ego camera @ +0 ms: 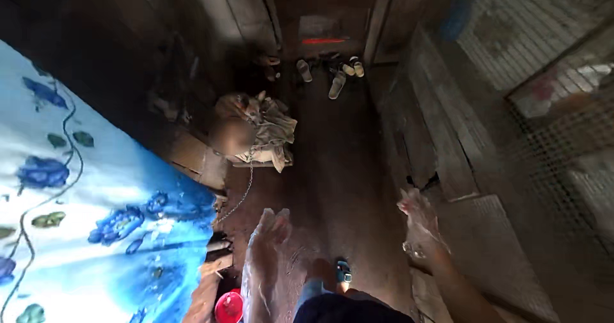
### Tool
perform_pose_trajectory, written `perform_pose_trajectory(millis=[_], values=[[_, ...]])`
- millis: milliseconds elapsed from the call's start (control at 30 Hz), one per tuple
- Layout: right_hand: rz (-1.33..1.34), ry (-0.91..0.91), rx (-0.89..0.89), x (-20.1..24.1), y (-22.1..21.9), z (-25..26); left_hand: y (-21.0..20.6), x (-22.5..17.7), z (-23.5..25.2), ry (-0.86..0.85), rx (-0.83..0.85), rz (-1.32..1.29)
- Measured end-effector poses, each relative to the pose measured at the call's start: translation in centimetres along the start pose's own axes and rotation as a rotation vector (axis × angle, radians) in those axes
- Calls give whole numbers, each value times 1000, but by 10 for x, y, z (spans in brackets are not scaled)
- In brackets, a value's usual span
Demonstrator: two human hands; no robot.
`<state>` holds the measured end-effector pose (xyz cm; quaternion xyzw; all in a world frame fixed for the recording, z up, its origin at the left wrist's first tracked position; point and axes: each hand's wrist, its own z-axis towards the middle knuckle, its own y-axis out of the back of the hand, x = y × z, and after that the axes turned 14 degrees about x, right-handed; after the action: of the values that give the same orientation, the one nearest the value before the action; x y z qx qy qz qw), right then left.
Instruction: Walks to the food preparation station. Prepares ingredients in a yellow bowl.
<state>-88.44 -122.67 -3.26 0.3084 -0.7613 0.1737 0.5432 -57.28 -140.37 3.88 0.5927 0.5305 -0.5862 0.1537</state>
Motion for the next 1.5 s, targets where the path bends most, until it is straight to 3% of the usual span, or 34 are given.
perform_pose_trajectory(millis=[167,300,467,600,700,767,933,1067,1200,1267,1400,1500], values=[[75,42,109,108,-76,118,16,-41,96,-17,-58,-23],[341,-47,184,158,-91,194,11,-80,199,-3,-17,-99],[722,-30,-6,259,-90,270,-68,-164,347,-43,127,-89],[878,108,-103,326,-59,327,-139,-207,465,-128,398,-166],[976,218,-116,356,-29,374,-195,-212,550,-123,483,-221],[962,244,-64,364,-6,411,-225,-204,598,-136,452,-265],[912,117,-108,426,9,526,-305,-214,701,-154,330,-427],[993,163,14,471,20,603,-356,-241,769,-71,284,-475],[811,64,-72,514,23,672,-408,-247,837,-151,253,-469],[755,72,-89,528,22,707,-432,-243,875,-163,273,-345],[995,108,-100,554,24,804,-471,-226,977,-93,320,-207],[968,62,-279,594,40,884,-507,-217,1074,-75,551,-169]])
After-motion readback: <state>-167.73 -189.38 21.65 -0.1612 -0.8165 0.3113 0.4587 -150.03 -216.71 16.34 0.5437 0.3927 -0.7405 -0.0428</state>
